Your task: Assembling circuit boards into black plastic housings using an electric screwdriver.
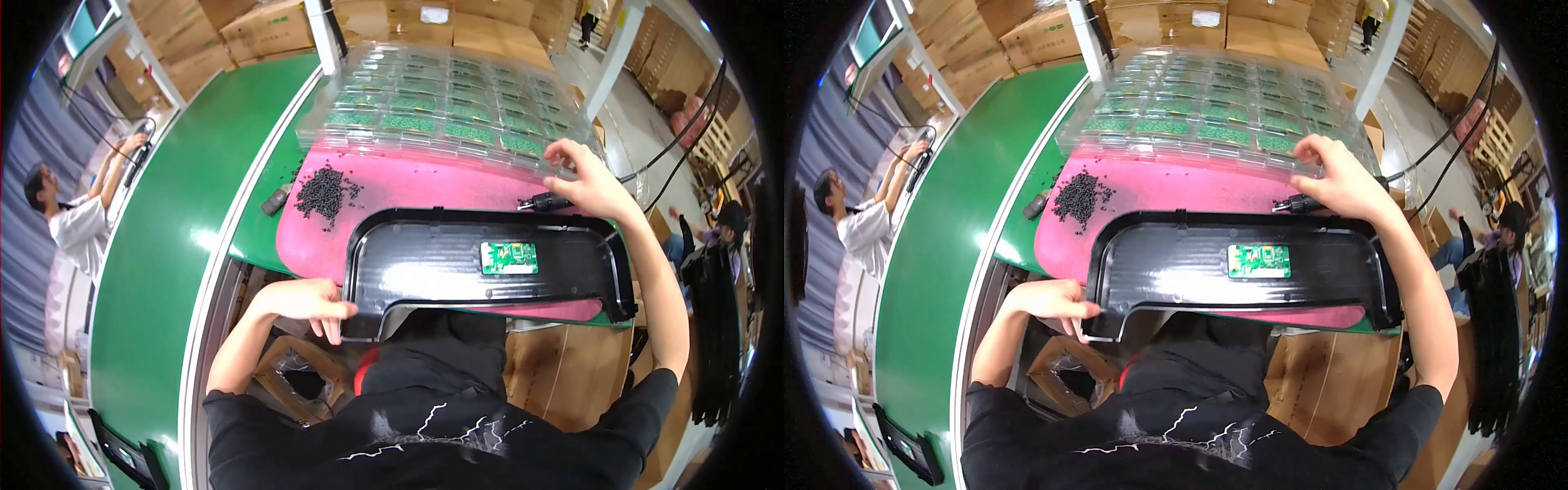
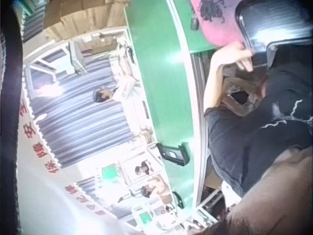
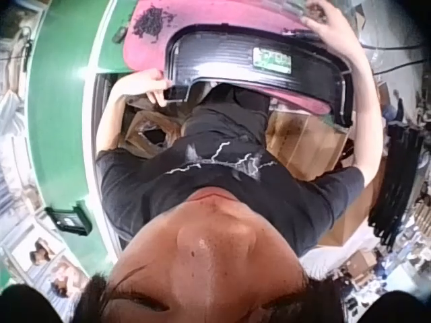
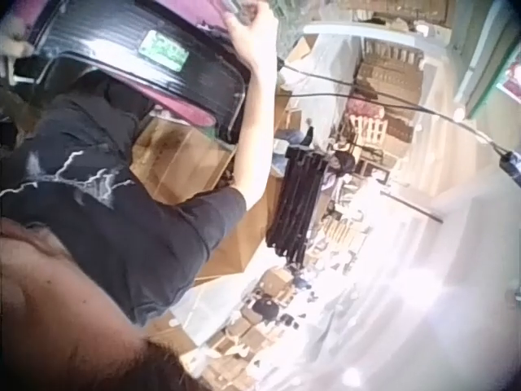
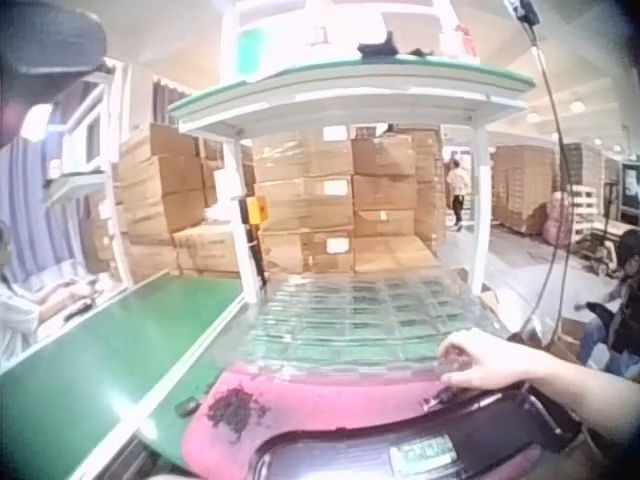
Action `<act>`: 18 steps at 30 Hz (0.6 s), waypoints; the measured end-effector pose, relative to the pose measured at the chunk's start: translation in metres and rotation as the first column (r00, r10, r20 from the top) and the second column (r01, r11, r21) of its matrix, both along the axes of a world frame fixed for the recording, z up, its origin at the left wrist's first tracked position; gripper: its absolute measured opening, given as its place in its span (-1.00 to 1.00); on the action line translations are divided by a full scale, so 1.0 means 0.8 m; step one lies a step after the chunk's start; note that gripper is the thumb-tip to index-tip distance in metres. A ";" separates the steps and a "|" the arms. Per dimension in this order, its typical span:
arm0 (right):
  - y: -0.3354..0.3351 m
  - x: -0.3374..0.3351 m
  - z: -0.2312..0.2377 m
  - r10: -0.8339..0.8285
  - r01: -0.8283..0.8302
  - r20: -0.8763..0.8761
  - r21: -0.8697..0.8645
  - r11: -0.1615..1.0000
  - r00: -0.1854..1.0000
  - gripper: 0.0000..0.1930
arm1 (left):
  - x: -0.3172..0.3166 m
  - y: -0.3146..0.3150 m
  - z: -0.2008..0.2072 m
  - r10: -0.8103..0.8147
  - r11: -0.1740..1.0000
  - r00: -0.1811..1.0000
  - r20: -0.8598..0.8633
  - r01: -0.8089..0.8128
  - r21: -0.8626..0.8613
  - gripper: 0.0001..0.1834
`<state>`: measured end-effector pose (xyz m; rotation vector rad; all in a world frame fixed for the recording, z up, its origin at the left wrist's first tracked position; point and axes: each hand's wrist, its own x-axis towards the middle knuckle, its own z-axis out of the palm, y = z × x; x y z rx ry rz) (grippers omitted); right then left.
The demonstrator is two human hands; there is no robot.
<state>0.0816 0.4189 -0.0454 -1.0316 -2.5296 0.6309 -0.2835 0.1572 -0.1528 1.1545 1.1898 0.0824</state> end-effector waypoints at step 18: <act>0.108 -0.006 -0.006 -0.038 -0.215 0.447 0.501 0.838 0.894 -0.73 | -0.001 -0.287 -0.074 0.454 -0.413 -0.283 0.845 -0.907 -0.082 -0.23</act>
